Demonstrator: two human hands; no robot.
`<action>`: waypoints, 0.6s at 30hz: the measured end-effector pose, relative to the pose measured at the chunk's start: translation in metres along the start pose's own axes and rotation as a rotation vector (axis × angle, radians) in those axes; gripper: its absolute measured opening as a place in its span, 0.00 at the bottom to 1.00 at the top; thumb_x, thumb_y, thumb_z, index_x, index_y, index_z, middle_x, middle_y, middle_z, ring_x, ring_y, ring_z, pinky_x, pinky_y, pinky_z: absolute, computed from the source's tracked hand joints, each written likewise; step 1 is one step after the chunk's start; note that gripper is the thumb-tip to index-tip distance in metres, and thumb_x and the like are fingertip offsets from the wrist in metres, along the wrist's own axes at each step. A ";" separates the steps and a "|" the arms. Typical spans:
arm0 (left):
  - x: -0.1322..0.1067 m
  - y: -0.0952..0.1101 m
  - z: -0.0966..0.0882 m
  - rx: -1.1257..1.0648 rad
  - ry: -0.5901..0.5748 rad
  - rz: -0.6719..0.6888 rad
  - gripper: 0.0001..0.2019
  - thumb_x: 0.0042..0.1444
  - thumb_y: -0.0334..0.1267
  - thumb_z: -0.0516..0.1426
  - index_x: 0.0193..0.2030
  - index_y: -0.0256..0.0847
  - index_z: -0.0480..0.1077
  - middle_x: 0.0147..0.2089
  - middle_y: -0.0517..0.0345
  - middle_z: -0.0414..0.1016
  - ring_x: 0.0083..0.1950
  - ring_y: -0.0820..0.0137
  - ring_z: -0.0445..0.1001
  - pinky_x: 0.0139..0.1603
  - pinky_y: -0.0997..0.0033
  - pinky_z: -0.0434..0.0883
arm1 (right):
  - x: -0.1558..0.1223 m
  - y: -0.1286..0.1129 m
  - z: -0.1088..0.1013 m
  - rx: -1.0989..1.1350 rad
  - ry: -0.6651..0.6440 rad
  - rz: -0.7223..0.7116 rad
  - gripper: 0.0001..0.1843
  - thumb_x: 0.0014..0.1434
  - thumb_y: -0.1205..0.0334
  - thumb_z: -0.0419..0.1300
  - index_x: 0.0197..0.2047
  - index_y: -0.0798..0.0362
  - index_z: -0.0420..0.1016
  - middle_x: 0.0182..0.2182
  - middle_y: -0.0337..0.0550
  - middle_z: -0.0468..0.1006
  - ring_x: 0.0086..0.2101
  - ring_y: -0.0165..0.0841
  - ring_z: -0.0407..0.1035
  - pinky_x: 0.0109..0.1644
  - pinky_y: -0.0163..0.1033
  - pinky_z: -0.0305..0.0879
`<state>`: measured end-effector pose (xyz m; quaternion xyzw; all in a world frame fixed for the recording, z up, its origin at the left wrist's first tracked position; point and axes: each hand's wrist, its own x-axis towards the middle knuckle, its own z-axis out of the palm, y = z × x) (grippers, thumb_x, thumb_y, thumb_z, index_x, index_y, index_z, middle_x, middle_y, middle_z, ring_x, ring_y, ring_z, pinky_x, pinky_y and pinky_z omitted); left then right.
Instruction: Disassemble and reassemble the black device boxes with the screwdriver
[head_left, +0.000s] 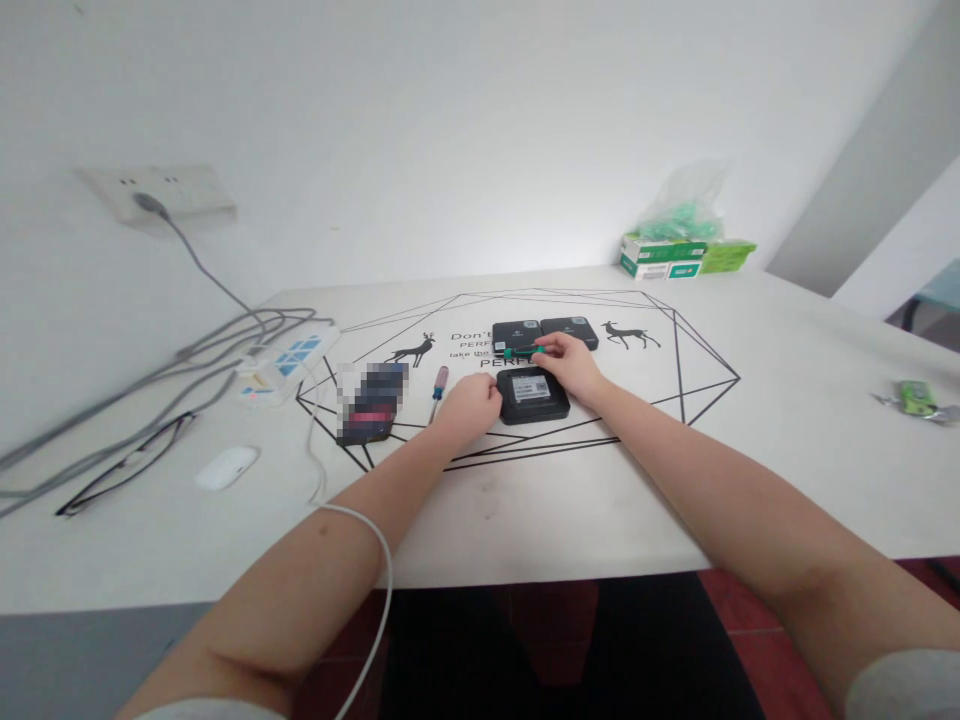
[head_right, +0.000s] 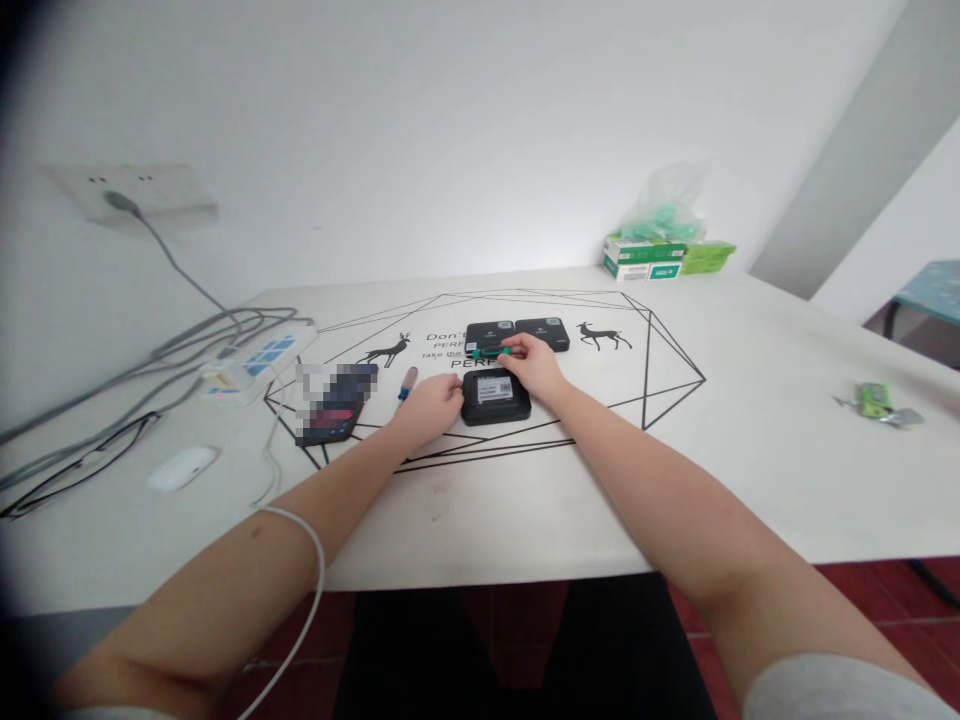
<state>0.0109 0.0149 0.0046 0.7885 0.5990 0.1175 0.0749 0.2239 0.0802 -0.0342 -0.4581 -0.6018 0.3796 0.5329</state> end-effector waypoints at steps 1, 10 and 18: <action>-0.001 0.002 0.000 0.016 0.002 -0.001 0.16 0.68 0.31 0.49 0.45 0.36 0.79 0.50 0.42 0.84 0.54 0.57 0.81 0.56 0.63 0.73 | 0.001 0.000 0.003 -0.054 -0.009 -0.024 0.14 0.51 0.61 0.71 0.42 0.51 0.80 0.33 0.39 0.84 0.36 0.35 0.78 0.51 0.46 0.76; -0.001 0.004 0.001 0.059 0.021 0.011 0.15 0.70 0.34 0.50 0.42 0.37 0.78 0.48 0.42 0.83 0.52 0.57 0.80 0.52 0.63 0.73 | 0.002 0.001 0.007 -0.206 -0.069 -0.068 0.13 0.52 0.62 0.70 0.42 0.50 0.81 0.30 0.37 0.83 0.33 0.34 0.76 0.46 0.44 0.73; -0.001 0.003 0.001 0.035 0.035 0.013 0.15 0.70 0.34 0.50 0.43 0.36 0.78 0.49 0.43 0.83 0.54 0.57 0.80 0.55 0.63 0.73 | 0.002 -0.002 0.011 -0.007 -0.044 0.004 0.14 0.49 0.60 0.72 0.40 0.50 0.80 0.27 0.34 0.81 0.30 0.32 0.73 0.43 0.42 0.69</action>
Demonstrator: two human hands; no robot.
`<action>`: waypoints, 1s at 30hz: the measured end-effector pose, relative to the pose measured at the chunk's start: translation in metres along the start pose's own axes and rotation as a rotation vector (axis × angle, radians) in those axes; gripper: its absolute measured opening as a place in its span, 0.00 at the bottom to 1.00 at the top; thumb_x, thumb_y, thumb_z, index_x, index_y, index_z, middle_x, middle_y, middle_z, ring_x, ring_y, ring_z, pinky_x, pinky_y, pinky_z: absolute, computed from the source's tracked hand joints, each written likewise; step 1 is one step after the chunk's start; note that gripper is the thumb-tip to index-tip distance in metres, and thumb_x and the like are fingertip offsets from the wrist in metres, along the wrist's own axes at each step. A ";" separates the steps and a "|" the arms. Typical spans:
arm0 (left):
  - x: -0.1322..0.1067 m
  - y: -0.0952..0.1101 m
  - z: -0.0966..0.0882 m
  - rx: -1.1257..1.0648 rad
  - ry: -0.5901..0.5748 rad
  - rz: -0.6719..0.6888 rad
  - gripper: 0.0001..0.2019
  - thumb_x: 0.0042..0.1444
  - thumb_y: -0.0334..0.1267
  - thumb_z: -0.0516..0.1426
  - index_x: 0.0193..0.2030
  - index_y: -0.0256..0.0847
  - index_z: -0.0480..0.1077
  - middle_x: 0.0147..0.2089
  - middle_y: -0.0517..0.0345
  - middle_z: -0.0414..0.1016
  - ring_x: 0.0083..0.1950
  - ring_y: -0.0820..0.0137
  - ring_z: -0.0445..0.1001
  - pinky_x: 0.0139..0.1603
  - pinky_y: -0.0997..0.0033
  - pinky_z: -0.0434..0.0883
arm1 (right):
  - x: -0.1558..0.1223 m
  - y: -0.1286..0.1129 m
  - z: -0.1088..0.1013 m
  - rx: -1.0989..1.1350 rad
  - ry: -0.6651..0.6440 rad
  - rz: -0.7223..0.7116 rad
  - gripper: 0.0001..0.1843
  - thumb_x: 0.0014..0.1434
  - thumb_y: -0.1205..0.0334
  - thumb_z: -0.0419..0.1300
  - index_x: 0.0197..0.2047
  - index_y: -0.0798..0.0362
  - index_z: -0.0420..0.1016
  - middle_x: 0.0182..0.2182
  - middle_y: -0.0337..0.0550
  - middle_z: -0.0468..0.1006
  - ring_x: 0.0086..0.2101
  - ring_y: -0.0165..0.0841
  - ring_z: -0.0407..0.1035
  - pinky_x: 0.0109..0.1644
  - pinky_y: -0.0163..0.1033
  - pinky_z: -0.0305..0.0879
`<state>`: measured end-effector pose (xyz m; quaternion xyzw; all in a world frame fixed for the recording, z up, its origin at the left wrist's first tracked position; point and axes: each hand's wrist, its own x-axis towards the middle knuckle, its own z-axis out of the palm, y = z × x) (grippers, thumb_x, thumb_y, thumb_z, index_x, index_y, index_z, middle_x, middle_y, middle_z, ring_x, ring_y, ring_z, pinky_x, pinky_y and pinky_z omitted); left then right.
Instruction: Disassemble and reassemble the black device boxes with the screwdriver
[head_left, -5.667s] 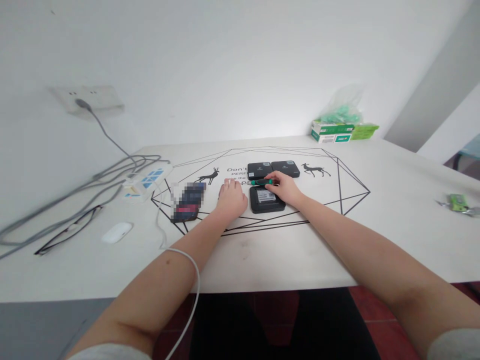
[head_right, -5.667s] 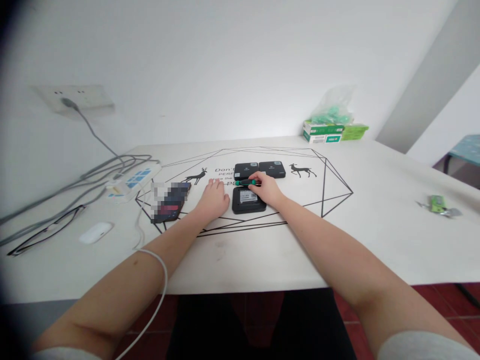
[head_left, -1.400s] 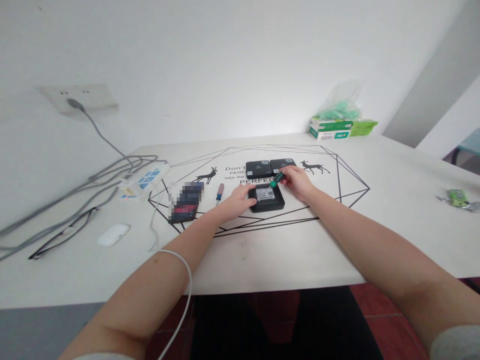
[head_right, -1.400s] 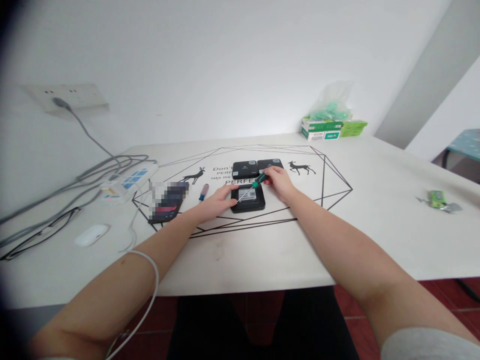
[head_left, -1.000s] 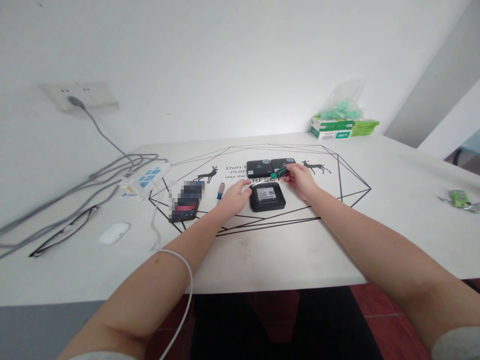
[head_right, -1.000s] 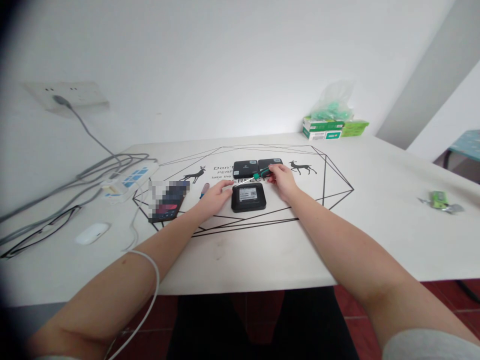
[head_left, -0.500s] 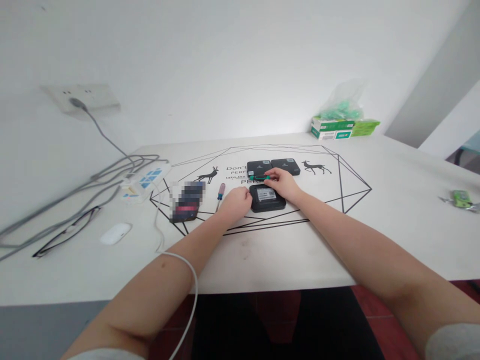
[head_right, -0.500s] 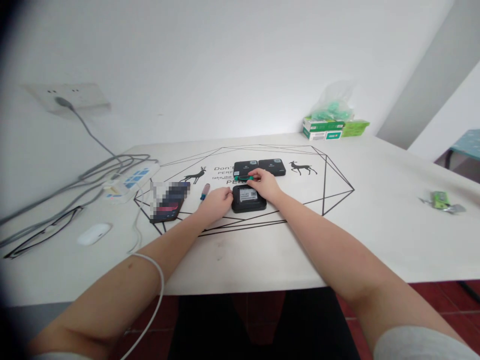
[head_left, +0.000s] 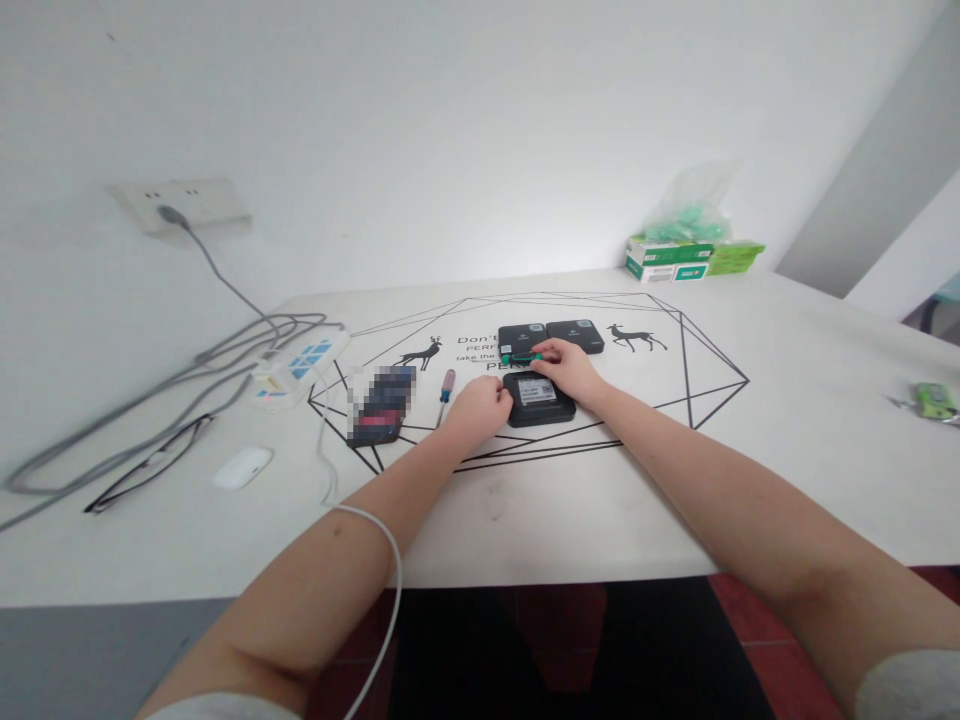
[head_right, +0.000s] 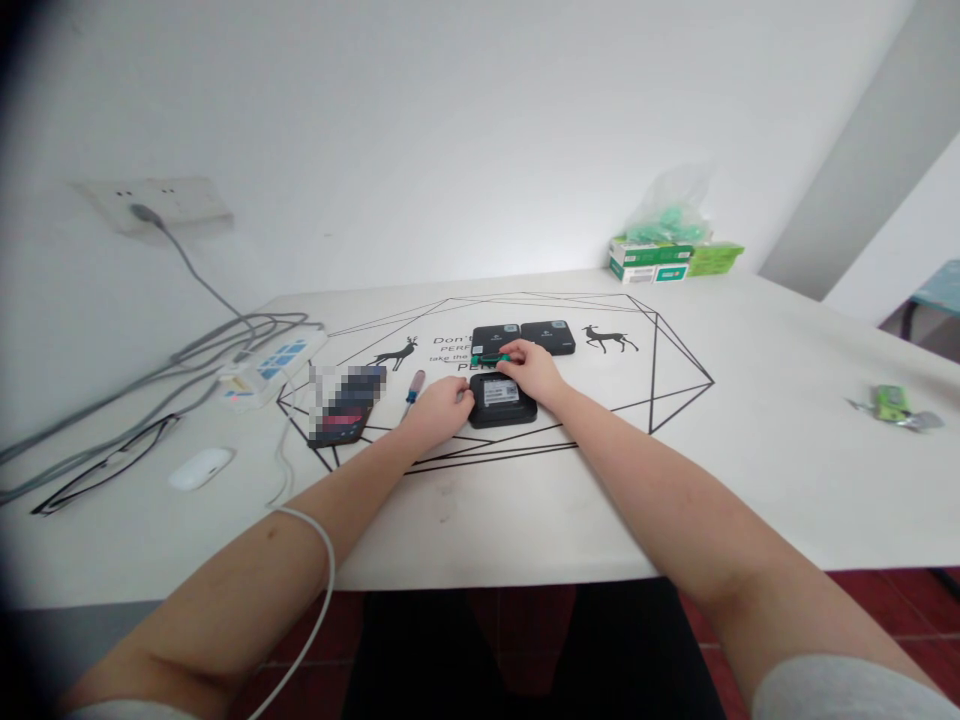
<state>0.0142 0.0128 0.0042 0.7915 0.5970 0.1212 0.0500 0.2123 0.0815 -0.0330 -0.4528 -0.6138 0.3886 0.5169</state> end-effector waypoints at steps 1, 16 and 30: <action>0.000 -0.001 0.001 -0.007 0.006 -0.006 0.15 0.70 0.35 0.50 0.44 0.36 0.79 0.50 0.43 0.83 0.55 0.56 0.80 0.56 0.62 0.73 | 0.000 -0.001 -0.001 0.097 0.032 0.030 0.15 0.48 0.59 0.73 0.40 0.50 0.80 0.26 0.34 0.80 0.30 0.31 0.73 0.41 0.41 0.69; -0.010 -0.007 0.007 -0.172 -0.030 0.172 0.40 0.69 0.56 0.54 0.78 0.30 0.54 0.80 0.33 0.54 0.82 0.48 0.50 0.81 0.48 0.51 | 0.009 -0.012 -0.084 0.536 0.223 0.262 0.10 0.52 0.61 0.73 0.36 0.52 0.78 0.25 0.36 0.78 0.26 0.27 0.72 0.27 0.31 0.70; -0.014 -0.009 0.004 -0.093 -0.212 0.326 0.39 0.69 0.59 0.56 0.81 0.47 0.54 0.86 0.45 0.34 0.85 0.43 0.34 0.81 0.42 0.46 | 0.015 0.002 -0.107 0.548 0.322 0.265 0.10 0.52 0.61 0.72 0.35 0.50 0.75 0.24 0.34 0.75 0.23 0.26 0.68 0.23 0.32 0.66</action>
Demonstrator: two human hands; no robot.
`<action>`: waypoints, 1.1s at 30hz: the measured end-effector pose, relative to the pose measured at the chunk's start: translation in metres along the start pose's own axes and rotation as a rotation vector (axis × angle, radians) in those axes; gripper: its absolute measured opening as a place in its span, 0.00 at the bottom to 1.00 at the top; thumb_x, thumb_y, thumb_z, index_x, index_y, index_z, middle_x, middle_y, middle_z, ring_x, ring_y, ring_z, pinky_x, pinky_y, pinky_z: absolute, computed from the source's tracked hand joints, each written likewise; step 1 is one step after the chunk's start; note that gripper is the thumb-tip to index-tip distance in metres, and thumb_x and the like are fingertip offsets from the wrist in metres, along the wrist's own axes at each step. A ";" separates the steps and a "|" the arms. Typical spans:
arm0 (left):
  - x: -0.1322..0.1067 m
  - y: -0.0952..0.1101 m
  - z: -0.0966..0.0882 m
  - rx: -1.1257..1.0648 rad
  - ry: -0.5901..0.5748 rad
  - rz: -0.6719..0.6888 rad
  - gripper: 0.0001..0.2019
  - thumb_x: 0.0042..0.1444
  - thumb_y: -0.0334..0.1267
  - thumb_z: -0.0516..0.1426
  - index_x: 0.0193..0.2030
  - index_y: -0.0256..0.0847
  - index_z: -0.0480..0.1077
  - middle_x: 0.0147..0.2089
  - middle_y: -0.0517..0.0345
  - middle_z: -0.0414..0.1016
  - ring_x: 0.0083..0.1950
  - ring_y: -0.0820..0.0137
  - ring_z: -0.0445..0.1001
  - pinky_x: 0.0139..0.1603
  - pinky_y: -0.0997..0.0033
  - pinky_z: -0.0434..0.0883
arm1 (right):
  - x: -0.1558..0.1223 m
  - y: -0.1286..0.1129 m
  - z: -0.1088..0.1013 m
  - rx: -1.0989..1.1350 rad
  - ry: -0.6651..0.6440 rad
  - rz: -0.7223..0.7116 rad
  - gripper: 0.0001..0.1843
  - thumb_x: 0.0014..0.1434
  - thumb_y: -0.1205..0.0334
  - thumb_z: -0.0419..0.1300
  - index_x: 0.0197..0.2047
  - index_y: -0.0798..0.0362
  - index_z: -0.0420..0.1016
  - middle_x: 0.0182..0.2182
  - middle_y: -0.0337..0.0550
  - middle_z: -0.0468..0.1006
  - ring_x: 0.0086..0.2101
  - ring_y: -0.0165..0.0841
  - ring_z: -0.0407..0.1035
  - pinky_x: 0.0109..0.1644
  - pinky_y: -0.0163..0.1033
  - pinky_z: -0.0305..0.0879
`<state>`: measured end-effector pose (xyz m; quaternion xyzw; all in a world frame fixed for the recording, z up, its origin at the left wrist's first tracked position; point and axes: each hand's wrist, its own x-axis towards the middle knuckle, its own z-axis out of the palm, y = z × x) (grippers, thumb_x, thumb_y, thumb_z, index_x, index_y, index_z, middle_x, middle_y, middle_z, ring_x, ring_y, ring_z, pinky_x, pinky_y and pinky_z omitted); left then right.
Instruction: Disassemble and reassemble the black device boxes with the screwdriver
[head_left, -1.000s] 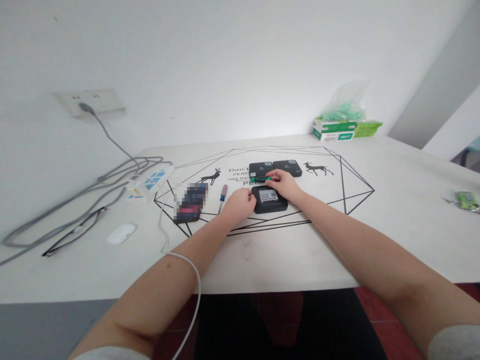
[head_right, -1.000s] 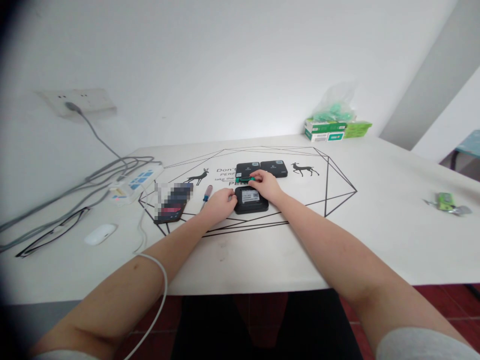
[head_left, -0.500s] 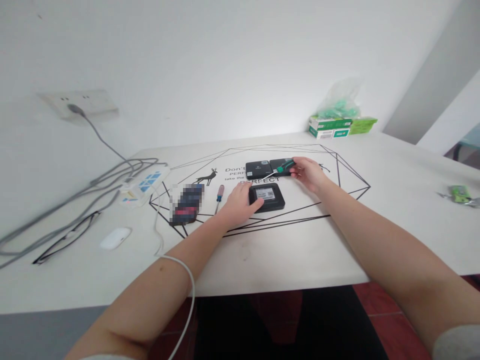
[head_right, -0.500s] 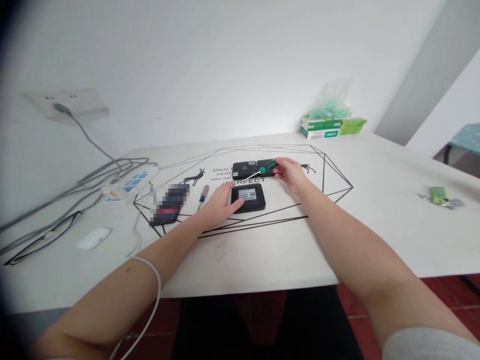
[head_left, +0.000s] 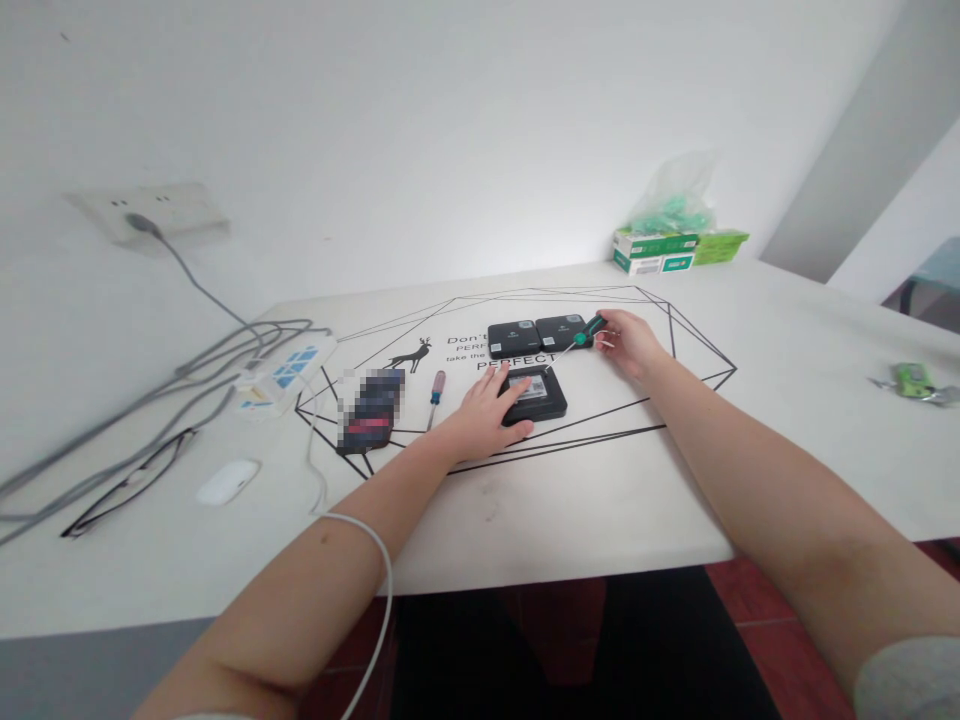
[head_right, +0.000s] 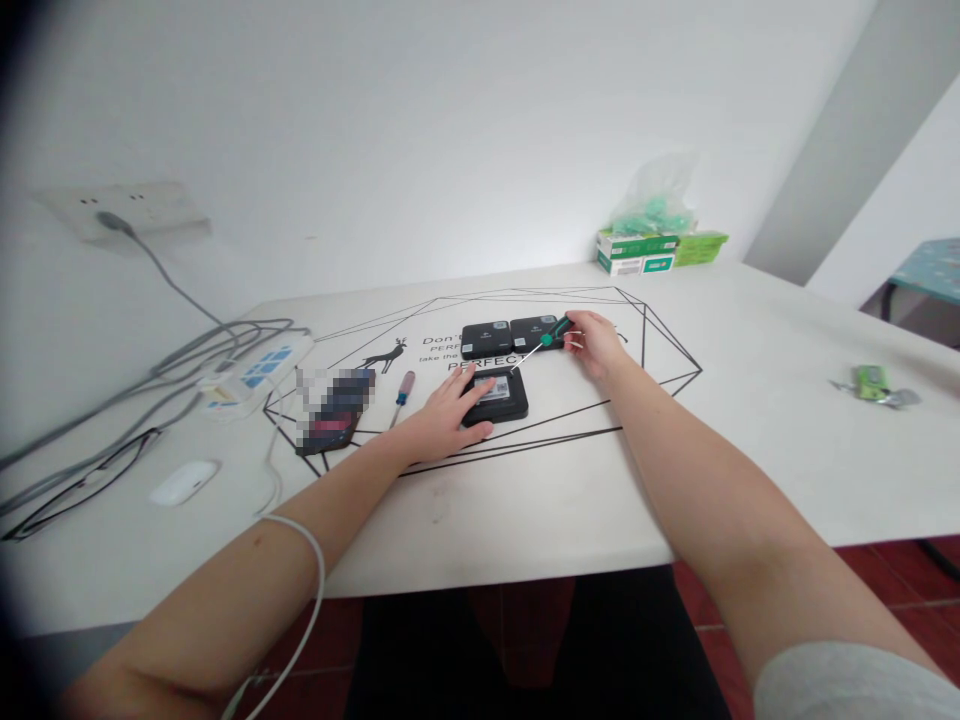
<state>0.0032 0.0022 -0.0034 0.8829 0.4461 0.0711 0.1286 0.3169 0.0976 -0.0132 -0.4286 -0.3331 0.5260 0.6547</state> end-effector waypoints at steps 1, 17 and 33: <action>0.000 0.000 0.000 -0.002 0.002 0.005 0.38 0.69 0.58 0.56 0.81 0.47 0.54 0.86 0.45 0.34 0.85 0.43 0.35 0.81 0.42 0.46 | 0.000 0.000 0.000 0.000 -0.003 0.001 0.11 0.51 0.61 0.72 0.35 0.50 0.75 0.24 0.34 0.75 0.23 0.26 0.68 0.24 0.32 0.66; 0.000 -0.001 -0.002 -0.018 -0.010 0.013 0.37 0.71 0.58 0.54 0.81 0.46 0.54 0.85 0.44 0.35 0.85 0.45 0.37 0.82 0.43 0.45 | -0.002 0.002 0.002 -0.046 -0.009 -0.001 0.10 0.49 0.61 0.72 0.34 0.51 0.76 0.25 0.35 0.75 0.23 0.27 0.68 0.23 0.32 0.66; 0.006 -0.009 -0.006 -0.045 0.093 -0.086 0.54 0.55 0.60 0.66 0.80 0.33 0.51 0.78 0.34 0.59 0.78 0.44 0.57 0.78 0.48 0.56 | 0.006 -0.006 -0.005 0.018 0.158 -0.054 0.14 0.57 0.54 0.70 0.32 0.49 0.69 0.23 0.34 0.74 0.21 0.25 0.66 0.23 0.30 0.66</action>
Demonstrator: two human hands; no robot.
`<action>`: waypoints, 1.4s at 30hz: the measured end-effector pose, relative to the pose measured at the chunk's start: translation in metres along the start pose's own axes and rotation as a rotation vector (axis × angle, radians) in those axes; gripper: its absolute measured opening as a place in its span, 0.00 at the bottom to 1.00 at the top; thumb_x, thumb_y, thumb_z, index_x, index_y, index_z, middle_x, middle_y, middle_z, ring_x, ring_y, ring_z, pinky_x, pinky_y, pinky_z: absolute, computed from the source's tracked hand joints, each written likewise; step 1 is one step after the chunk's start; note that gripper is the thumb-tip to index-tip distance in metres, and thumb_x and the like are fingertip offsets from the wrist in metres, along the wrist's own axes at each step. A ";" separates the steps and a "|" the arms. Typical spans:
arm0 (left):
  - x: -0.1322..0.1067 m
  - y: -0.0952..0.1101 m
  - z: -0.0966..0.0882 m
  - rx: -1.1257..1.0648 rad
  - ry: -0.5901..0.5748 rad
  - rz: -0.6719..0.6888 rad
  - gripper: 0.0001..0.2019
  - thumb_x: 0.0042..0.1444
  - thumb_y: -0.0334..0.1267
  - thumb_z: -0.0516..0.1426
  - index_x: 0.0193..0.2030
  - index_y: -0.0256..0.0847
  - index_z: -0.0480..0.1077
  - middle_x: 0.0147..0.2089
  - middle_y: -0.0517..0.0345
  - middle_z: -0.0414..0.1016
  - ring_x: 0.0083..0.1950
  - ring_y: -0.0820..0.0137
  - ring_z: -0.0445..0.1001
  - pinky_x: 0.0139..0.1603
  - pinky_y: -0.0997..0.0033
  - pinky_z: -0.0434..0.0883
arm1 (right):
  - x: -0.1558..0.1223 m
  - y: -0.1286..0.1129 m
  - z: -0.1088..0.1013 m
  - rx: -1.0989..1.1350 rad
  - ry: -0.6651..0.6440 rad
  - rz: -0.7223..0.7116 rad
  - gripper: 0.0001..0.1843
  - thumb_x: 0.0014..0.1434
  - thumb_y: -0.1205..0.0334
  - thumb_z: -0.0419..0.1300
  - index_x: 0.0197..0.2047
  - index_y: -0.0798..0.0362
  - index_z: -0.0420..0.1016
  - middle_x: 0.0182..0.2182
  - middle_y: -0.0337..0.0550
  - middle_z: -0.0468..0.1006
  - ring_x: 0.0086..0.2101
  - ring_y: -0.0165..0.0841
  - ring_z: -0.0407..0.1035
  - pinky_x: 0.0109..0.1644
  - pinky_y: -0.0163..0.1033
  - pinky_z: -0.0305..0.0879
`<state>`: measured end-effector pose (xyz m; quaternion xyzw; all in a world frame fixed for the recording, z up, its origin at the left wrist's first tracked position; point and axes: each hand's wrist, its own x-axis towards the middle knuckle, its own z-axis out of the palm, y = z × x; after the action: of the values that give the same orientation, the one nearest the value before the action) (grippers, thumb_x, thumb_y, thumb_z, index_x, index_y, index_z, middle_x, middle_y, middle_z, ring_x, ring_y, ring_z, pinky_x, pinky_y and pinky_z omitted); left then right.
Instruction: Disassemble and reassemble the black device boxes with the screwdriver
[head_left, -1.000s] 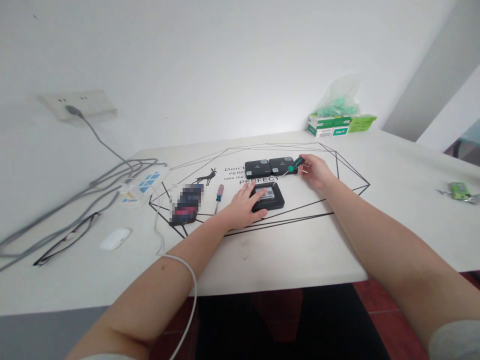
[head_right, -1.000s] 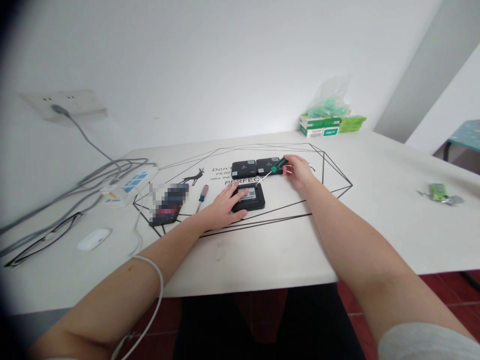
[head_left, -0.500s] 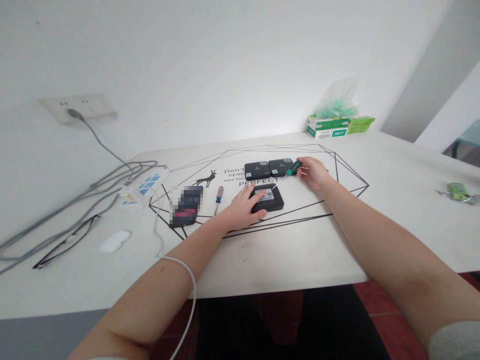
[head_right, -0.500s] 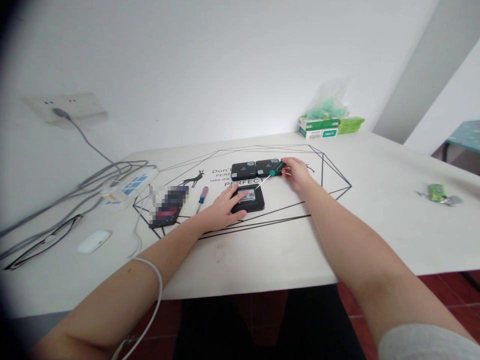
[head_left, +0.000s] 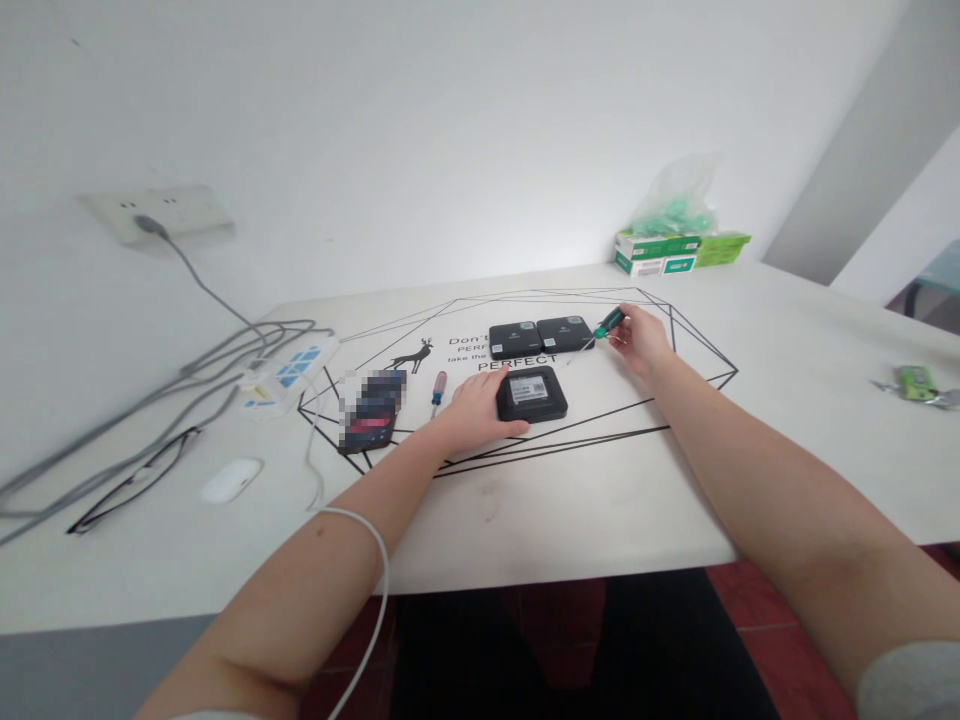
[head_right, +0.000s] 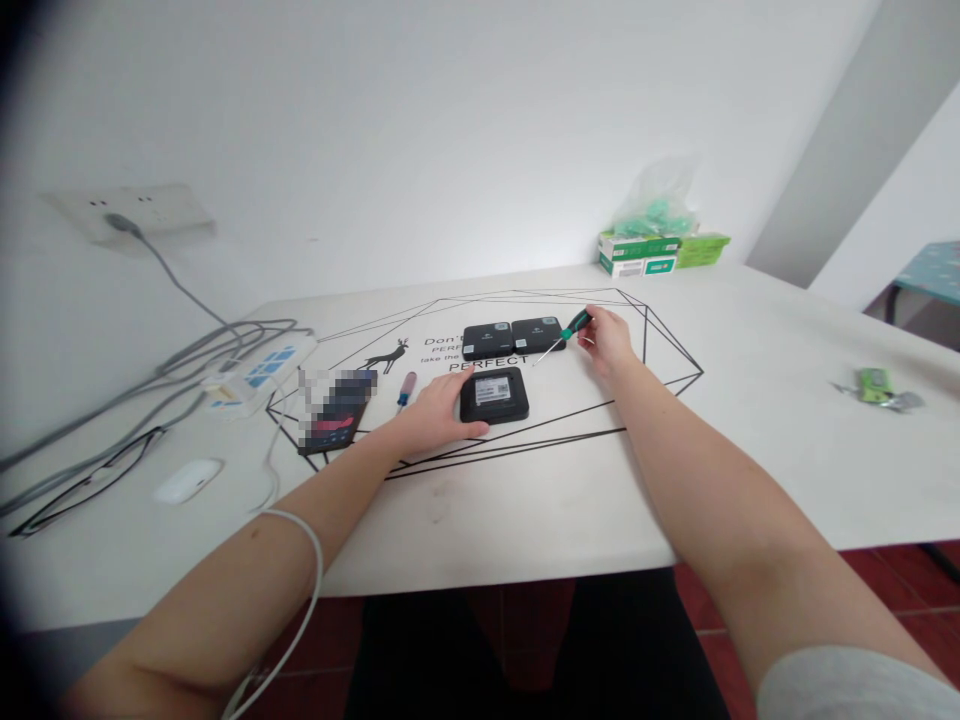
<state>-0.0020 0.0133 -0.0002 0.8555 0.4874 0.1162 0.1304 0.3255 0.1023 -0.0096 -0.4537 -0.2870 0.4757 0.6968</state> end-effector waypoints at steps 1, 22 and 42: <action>0.000 0.000 -0.001 -0.016 0.005 0.004 0.54 0.55 0.59 0.67 0.80 0.33 0.52 0.78 0.34 0.59 0.78 0.45 0.58 0.77 0.49 0.57 | -0.002 -0.002 0.002 -0.002 0.011 -0.009 0.14 0.57 0.54 0.70 0.33 0.49 0.69 0.23 0.34 0.74 0.22 0.26 0.67 0.23 0.30 0.66; -0.008 0.012 0.002 0.043 -0.134 0.022 0.65 0.48 0.72 0.65 0.81 0.34 0.45 0.82 0.32 0.48 0.82 0.37 0.46 0.79 0.42 0.50 | -0.085 -0.024 0.056 -0.201 -0.286 -0.535 0.24 0.56 0.36 0.71 0.48 0.41 0.79 0.31 0.38 0.71 0.34 0.34 0.71 0.32 0.38 0.73; -0.006 0.015 0.000 -0.130 0.020 0.161 0.53 0.48 0.61 0.70 0.75 0.36 0.60 0.73 0.36 0.64 0.75 0.46 0.60 0.77 0.47 0.59 | -0.094 -0.023 0.055 -0.390 -0.168 -0.887 0.25 0.62 0.34 0.65 0.50 0.46 0.81 0.36 0.42 0.78 0.36 0.34 0.73 0.32 0.37 0.73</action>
<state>0.0073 0.0004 0.0042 0.8804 0.4098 0.1663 0.1712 0.2526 0.0321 0.0373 -0.3698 -0.5914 0.1053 0.7088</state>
